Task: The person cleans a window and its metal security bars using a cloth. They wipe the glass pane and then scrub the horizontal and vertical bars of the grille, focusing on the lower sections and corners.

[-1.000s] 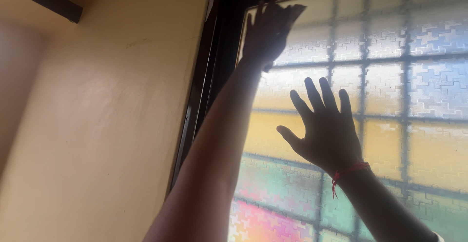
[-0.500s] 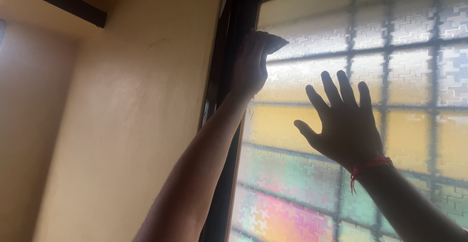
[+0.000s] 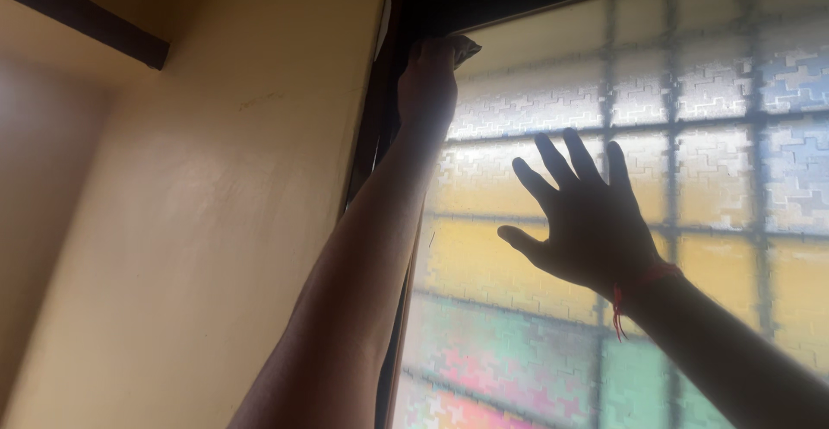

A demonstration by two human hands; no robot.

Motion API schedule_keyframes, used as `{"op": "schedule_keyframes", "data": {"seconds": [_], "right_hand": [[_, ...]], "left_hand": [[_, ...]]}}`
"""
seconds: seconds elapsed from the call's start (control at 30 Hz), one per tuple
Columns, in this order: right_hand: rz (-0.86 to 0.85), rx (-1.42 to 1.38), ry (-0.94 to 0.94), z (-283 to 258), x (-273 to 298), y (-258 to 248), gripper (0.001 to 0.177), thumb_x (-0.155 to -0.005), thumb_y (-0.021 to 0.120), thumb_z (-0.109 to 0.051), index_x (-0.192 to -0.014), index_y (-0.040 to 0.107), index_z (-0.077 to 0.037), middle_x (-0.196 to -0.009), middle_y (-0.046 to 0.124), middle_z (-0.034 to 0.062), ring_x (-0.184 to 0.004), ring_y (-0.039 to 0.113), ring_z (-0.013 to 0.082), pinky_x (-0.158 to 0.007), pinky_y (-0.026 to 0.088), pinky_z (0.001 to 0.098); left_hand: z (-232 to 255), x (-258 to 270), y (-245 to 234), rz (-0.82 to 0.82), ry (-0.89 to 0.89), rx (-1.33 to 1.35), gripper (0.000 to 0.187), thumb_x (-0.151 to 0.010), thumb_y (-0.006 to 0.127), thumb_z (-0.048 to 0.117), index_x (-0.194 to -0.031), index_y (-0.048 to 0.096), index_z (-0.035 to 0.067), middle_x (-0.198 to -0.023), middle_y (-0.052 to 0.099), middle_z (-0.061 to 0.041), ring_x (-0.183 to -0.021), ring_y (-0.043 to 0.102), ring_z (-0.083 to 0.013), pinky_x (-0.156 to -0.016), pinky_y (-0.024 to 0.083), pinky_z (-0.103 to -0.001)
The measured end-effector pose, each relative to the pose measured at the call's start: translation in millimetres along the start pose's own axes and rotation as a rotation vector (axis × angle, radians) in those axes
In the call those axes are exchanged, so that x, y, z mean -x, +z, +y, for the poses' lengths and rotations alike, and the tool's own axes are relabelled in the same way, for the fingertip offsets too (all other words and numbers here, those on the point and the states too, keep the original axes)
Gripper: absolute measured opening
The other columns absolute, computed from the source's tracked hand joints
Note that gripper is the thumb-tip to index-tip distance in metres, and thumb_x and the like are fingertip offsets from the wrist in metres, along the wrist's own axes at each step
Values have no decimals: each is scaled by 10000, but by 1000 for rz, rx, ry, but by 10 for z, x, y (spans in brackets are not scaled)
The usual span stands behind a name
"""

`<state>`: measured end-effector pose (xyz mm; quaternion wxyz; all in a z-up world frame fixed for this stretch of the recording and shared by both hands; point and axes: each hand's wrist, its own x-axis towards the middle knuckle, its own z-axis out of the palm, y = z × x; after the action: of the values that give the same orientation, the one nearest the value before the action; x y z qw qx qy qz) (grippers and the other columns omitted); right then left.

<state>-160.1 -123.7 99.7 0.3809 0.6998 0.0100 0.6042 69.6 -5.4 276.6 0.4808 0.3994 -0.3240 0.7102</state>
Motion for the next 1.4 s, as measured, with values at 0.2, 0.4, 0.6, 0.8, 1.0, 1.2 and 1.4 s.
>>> {"op": "schedule_keyframes", "data": {"seconds": [0.2,0.4,0.6,0.8,1.0,1.2,1.4], "right_hand": [[-9,46,-24,71,-592,189,890,-790,588,-721,-1493,494,-183,-1620,352,135,-1512,245,379,-1149,146,648],[-6,72,10,1,-660,271,866,-822,560,-729,-1486,480,-180,-1601,352,128,-1501,244,363,-1179,136,638],[53,56,12,4,-621,325,832,-838,543,-717,-1477,504,-185,-1602,376,132,-1503,258,364,-1188,150,628],[107,92,36,-123,-450,426,752,-919,498,-658,-1502,513,-182,-1621,389,145,-1528,267,372,-1209,163,623],[135,35,26,-253,-272,510,781,-954,511,-629,-1555,502,-130,-1659,379,200,-1560,266,415,-1235,164,648],[134,-14,4,-547,-16,510,718,-982,532,-562,-1575,506,-159,-1687,395,210,-1592,265,456,-1224,183,704],[45,110,-49,-908,173,452,657,-983,538,-440,-1608,483,-249,-1652,442,132,-1559,298,414,-1207,219,676]], "left_hand": [[44,-433,149,-104,-10,-259,157,-1014,540,91,-1069,678,41,-970,751,-159,-885,769,-323,-730,638,-420],[74,-419,104,-149,45,-308,184,-970,579,33,-1069,722,93,-1025,761,-119,-932,771,-271,-766,632,-389],[75,-42,-279,-176,118,-146,275,-915,598,36,-1148,700,141,-1161,739,-78,-986,756,-252,-842,608,-393],[230,703,-765,-57,212,98,369,-966,519,-40,-1267,581,164,-1296,673,-52,-1093,744,-243,-848,646,-340],[368,1275,-1242,-203,160,58,425,-999,531,-63,-1362,517,158,-1357,614,-56,-1028,745,-233,-685,644,-296],[363,1657,-1489,-383,324,-527,592,-834,672,2,-1367,438,-104,-1405,491,-313,-1116,695,-350,-635,623,-274],[297,1967,-1734,-337,584,-733,638,-900,700,110,-1379,392,-177,-1380,502,-388,-1263,621,-450,-923,616,-344]]}}
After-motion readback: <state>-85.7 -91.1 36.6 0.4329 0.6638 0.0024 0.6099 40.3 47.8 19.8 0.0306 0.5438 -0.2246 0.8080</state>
